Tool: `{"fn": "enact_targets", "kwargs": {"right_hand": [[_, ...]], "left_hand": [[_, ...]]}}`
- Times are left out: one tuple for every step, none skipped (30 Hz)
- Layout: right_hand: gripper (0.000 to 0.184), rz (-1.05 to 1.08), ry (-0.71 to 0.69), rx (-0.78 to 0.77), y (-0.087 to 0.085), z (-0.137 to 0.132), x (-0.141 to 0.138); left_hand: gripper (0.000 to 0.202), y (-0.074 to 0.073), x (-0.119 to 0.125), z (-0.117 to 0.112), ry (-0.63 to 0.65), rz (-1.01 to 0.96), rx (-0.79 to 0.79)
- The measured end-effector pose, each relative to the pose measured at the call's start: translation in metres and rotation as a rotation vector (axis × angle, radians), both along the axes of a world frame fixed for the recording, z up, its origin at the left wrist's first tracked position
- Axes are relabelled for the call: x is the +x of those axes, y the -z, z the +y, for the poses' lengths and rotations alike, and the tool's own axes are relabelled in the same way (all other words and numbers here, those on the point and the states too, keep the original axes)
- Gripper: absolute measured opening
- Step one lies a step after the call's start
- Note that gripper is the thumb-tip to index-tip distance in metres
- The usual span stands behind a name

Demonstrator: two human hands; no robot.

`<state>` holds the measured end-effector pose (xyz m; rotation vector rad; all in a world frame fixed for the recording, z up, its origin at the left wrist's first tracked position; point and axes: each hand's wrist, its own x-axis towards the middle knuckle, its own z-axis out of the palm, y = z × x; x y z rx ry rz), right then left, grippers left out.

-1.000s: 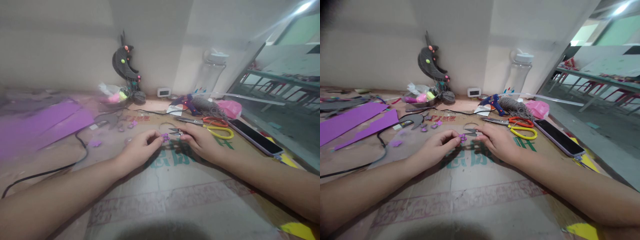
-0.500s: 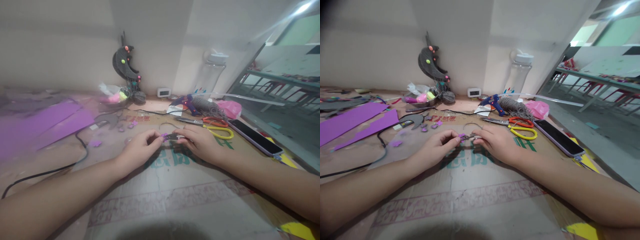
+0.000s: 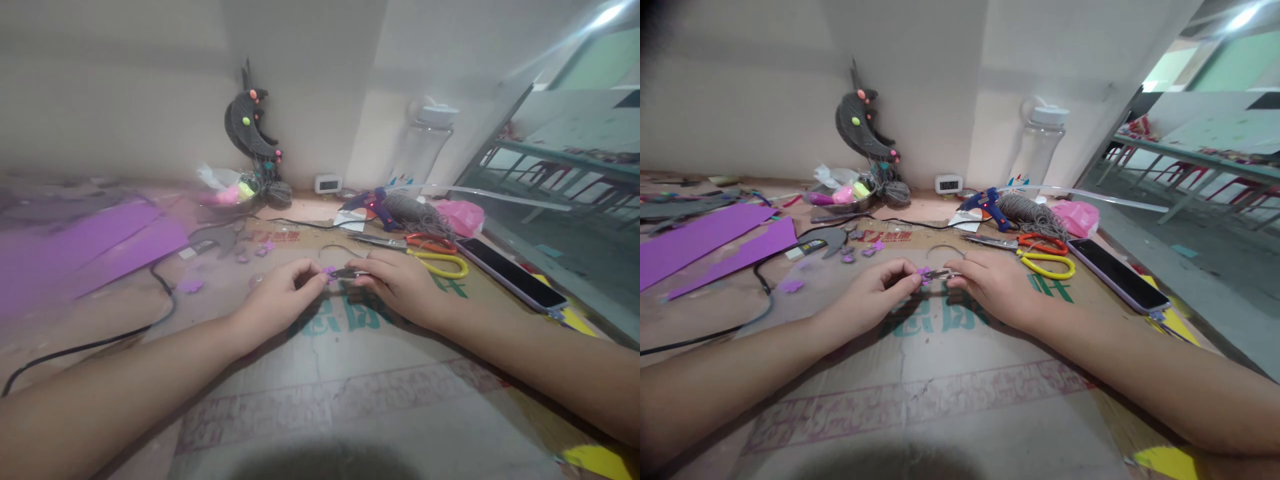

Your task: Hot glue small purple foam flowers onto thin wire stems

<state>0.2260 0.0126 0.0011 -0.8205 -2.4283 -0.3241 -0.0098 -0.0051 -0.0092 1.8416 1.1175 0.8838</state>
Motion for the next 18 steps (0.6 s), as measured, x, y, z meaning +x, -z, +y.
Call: {"fn": "enact_targets", "kwargs": {"right_hand": [[0.038, -0.001, -0.001, -0.011, 0.0000, 0.0001, 0.0000], [0.038, -0.001, -0.004, -0.024, 0.0000, 0.0001, 0.0001], [0.038, 0.003, -0.006, -0.035, 0.0000, 0.0002, 0.0002], [0.038, 0.007, -0.008, -0.047, 0.0001, 0.0002, 0.0003], [0.038, 0.011, -0.009, -0.057, 0.0001, 0.0002, 0.0005], [0.038, 0.013, -0.007, -0.070, 0.0000, 0.0000, 0.0007], [0.039, 0.016, -0.002, -0.086, 0.0000, -0.0002, 0.0010], [0.040, 0.023, 0.005, -0.107, -0.0001, -0.0004, 0.0014], [0.041, 0.034, 0.010, -0.133, -0.0001, -0.0005, 0.0018], [0.041, 0.049, 0.015, -0.163, -0.0001, -0.0005, 0.0022], [0.042, 0.068, 0.020, -0.190, -0.0001, -0.0004, 0.0026], [0.041, 0.086, 0.024, -0.212, 0.0000, -0.0001, 0.0030], [0.041, 0.099, 0.025, -0.224, 0.0001, 0.0004, 0.0033], [0.041, 0.106, 0.025, -0.229, 0.0002, 0.0009, 0.0035], [0.041, 0.109, 0.024, -0.224, 0.0003, 0.0014, 0.0035], [0.040, 0.106, 0.024, -0.214, 0.0004, 0.0018, 0.0035], [0.040, 0.099, 0.021, -0.200, 0.0004, 0.0021, 0.0034], [0.040, 0.091, 0.018, -0.187, 0.0004, 0.0022, 0.0032]], "left_hand": [[0.031, 0.0001, 0.0000, 0.0000, -0.002, -0.001, -0.003], [0.031, 0.0001, -0.0001, -0.0001, -0.003, -0.001, -0.005], [0.030, 0.0000, 0.0000, -0.0001, -0.002, -0.001, -0.007], [0.030, -0.0001, 0.0000, 0.0000, 0.000, -0.001, -0.009], [0.030, -0.0004, 0.0001, 0.0000, 0.005, -0.001, -0.012], [0.030, -0.0007, 0.0002, 0.0001, 0.009, -0.003, -0.016], [0.030, -0.0010, 0.0003, 0.0002, 0.014, -0.006, -0.020], [0.030, -0.0014, 0.0005, 0.0003, 0.017, -0.009, -0.023], [0.031, -0.0018, 0.0006, 0.0004, 0.016, -0.011, -0.023], [0.031, -0.0021, 0.0007, 0.0006, 0.013, -0.012, -0.020], [0.031, -0.0025, 0.0008, 0.0008, 0.010, -0.012, -0.015], [0.032, -0.0027, 0.0009, 0.0010, 0.008, -0.012, -0.009], [0.031, -0.0030, 0.0009, 0.0011, 0.007, -0.010, -0.003], [0.031, -0.0031, 0.0009, 0.0011, 0.006, -0.007, 0.004], [0.030, -0.0032, 0.0009, 0.0011, 0.003, -0.004, 0.008], [0.030, -0.0032, 0.0008, 0.0010, 0.001, -0.002, 0.009], [0.030, -0.0031, 0.0007, 0.0008, -0.002, -0.002, 0.009], [0.029, -0.0029, 0.0006, 0.0006, -0.004, -0.003, 0.007]]}}
